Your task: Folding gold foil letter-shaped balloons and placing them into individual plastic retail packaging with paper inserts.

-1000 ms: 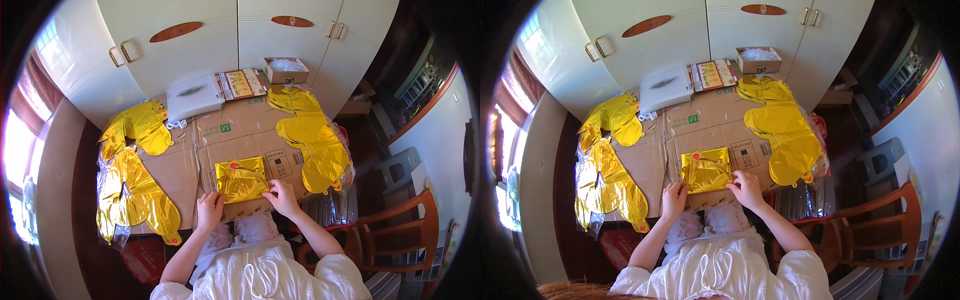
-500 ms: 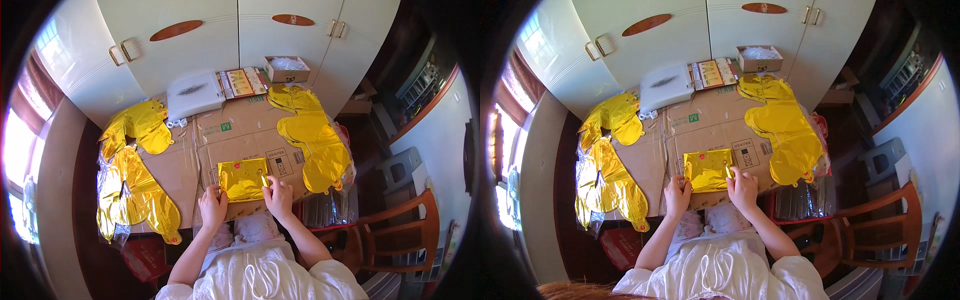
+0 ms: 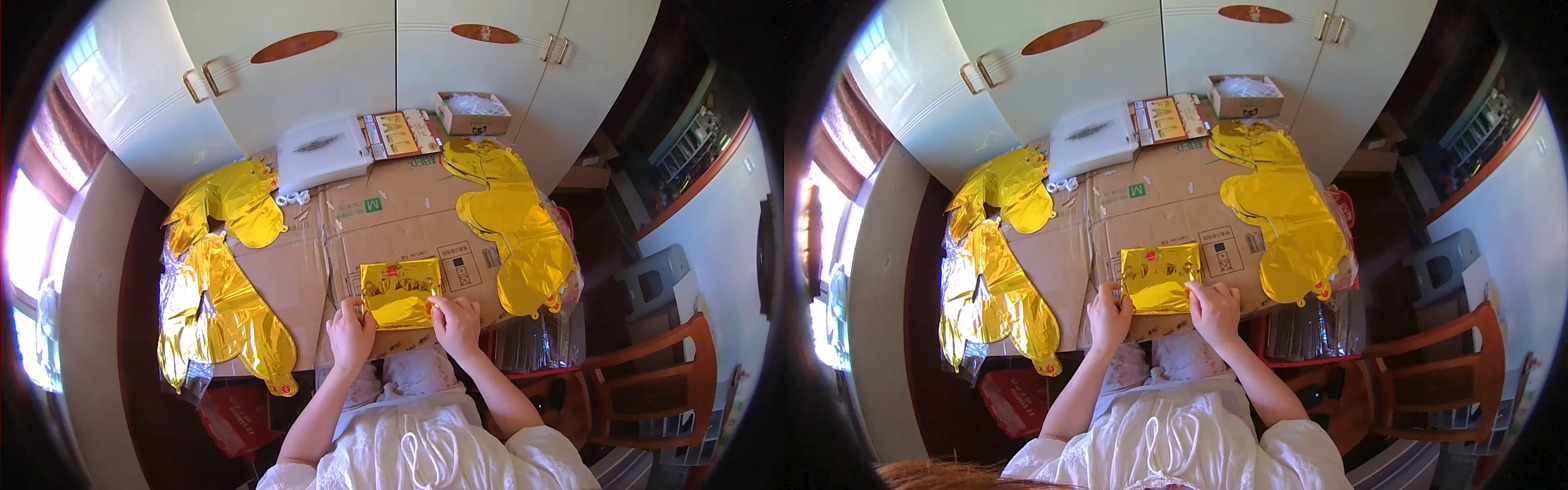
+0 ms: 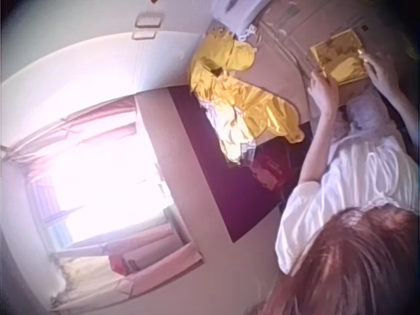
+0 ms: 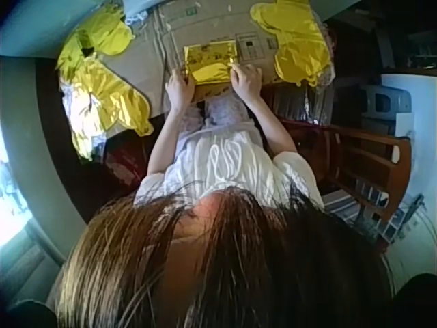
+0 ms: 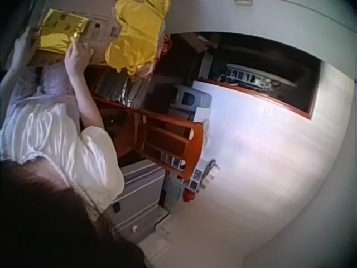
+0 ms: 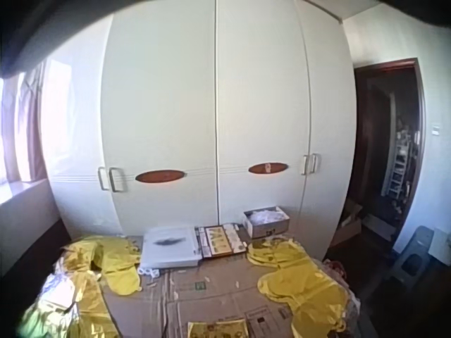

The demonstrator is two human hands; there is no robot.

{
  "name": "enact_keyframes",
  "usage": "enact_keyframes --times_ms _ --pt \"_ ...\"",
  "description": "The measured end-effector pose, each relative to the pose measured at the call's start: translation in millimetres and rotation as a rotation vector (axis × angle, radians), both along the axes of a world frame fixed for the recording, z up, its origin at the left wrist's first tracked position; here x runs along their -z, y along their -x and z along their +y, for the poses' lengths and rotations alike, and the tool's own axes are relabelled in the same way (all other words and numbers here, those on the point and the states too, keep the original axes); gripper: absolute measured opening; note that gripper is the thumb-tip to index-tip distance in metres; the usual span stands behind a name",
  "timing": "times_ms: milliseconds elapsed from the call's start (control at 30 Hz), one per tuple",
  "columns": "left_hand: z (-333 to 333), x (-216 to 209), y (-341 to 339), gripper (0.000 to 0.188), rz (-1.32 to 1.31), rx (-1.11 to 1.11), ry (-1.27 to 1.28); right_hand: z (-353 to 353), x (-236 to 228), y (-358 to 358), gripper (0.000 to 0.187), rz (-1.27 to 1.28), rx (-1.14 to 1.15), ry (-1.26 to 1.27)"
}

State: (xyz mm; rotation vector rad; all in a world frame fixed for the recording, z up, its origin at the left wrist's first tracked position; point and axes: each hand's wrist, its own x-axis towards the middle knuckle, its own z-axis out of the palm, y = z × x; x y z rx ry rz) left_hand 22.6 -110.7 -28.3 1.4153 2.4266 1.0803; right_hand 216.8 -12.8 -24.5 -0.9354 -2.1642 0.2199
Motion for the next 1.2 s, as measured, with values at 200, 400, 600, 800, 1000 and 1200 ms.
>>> enact_keyframes --times_ms 200,400,600,800,1000,1200 --pt "1.0 -2.8 -1.1 0.020 0.056 0.007 0.005 0.4 4.9 -4.0 0.020 0.000 -0.050 -0.035" --pt "1.5 -2.4 -1.6 0.018 0.072 0.008 0.007 -0.1 6.9 -7.6 0.023 -0.057 -0.082 -0.076" --pt "1.4 2.0 -1.6 0.018 0.064 0.009 -0.017 1.1 8.5 -10.5 0.021 -0.062 -0.136 -0.080" --pt "1.8 0.3 -2.0 0.018 0.099 0.017 -0.010 0.6 3.2 -14.1 0.021 -0.099 -0.183 -0.095" --pt "1.6 -2.0 -4.2 0.017 0.172 0.027 -0.007 -0.9 1.8 -14.8 0.021 -0.136 -0.178 -0.090" --pt "-0.6 -3.6 -4.3 0.016 0.349 -0.008 -0.005 -2.7 1.4 -15.9 0.024 -0.177 -0.158 -0.068"
